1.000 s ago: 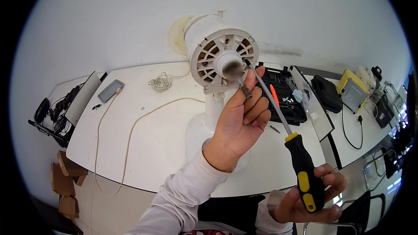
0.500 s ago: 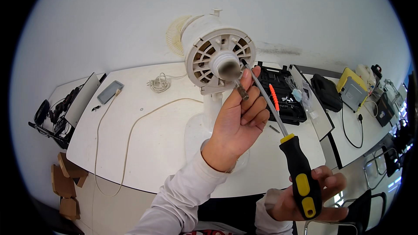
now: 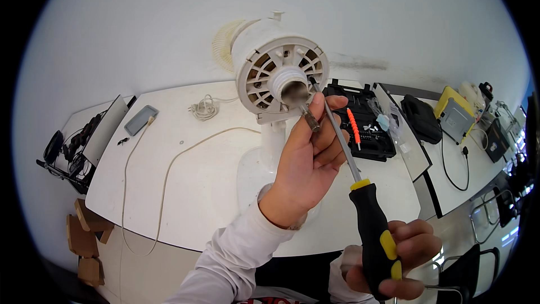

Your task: The person uses a screwdriver to remove and reinsert screws on a white table fan, repeatedly adjusting the fan head and working on the motor housing. The person also handles a small metal pin and places it on the table.

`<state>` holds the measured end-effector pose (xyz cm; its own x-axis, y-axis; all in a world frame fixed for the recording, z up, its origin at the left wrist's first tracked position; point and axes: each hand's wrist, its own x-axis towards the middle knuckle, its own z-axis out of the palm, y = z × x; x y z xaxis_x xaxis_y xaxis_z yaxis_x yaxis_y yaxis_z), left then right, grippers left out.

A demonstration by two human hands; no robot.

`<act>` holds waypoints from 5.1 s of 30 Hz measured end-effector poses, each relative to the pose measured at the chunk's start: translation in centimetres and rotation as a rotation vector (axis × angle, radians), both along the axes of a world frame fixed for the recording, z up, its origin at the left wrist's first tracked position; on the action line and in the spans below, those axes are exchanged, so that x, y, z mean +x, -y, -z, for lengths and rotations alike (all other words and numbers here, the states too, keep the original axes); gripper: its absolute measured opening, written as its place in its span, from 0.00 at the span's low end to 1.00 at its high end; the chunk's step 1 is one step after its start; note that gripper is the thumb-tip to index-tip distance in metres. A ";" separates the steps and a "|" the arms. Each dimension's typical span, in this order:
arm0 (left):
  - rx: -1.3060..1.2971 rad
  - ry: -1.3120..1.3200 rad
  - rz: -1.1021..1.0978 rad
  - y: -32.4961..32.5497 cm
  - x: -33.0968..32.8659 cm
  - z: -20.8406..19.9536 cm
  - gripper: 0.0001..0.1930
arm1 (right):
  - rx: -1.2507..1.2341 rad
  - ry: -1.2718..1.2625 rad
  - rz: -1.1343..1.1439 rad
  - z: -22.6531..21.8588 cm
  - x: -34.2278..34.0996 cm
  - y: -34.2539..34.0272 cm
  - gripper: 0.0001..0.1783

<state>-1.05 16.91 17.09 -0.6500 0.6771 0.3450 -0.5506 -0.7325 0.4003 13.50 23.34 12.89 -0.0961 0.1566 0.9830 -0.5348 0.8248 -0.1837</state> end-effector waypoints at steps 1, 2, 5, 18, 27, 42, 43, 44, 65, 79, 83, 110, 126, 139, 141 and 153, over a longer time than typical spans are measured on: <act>0.004 -0.030 -0.011 0.2 0.0 0.0 0.15 | 0.020 0.016 -0.046 0.1 0.2 -0.4 0.28; 0.008 -0.059 -0.023 0.3 0.0 0.0 0.15 | 0.040 0.032 -0.092 0.1 0.4 -0.6 0.29; 0.043 -0.091 -0.004 0.0 0.0 0.1 0.15 | -0.017 0.025 -0.244 0.2 1.0 -0.7 0.30; 0.064 -0.156 0.001 0.2 0.0 0.2 0.17 | -0.061 0.054 -0.037 0.6 0.5 -0.2 0.34; -0.029 -0.077 -0.109 -0.1 0.5 -0.1 0.18 | -0.046 0.003 0.049 -0.1 -0.3 0.6 0.35; -0.105 -0.154 -0.371 0.0 2.0 1.5 0.24 | -0.001 0.056 0.147 -0.4 0.8 -0.4 0.35; -0.128 -0.179 -0.407 -0.2 2.3 1.4 0.25 | 0.007 0.061 0.147 -0.3 1.0 -0.5 0.36; -0.152 -0.205 -0.444 -0.3 2.4 1.4 0.25 | 0.016 0.065 0.147 -0.3 1.3 -0.8 0.37; -0.149 -0.299 -0.911 2.8 0.9 2.8 0.13 | -0.046 0.137 0.136 -6.6 -7.9 -1.7 0.10; -0.397 -0.693 -1.541 5.4 -3.8 1.8 0.16 | -0.234 0.202 0.134 -6.3 -13.7 0.0 0.05; -0.441 -0.744 -1.527 4.8 -4.1 1.8 0.20 | -0.237 0.178 0.146 -6.1 -14.0 0.4 0.04; -0.396 -0.781 -1.597 4.7 -5.4 2.0 0.19 | -0.512 0.201 -0.200 -6.0 -15.1 0.6 0.03; -0.404 -0.798 -1.643 4.7 -5.4 2.2 0.19 | -0.526 0.225 -0.334 -6.2 -15.2 0.0 0.02; -0.420 -0.810 -1.663 4.7 -5.7 2.4 0.19 | -0.330 0.128 -0.040 -5.5 -15.6 -0.1 0.04; -0.436 -0.815 -1.660 4.7 -5.6 2.4 0.19 | -0.294 0.085 0.025 -5.4 -15.7 0.0 0.04; -0.395 -0.794 -1.656 4.7 -5.7 2.6 0.20 | -0.141 -0.013 0.129 -4.2 -15.8 -0.1 0.08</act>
<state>-6.73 12.17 14.54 -0.4322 -0.2815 0.8567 0.8999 -0.0735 0.4299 -2.33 23.42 17.08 -0.0535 0.3028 0.9516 -0.4296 0.8533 -0.2956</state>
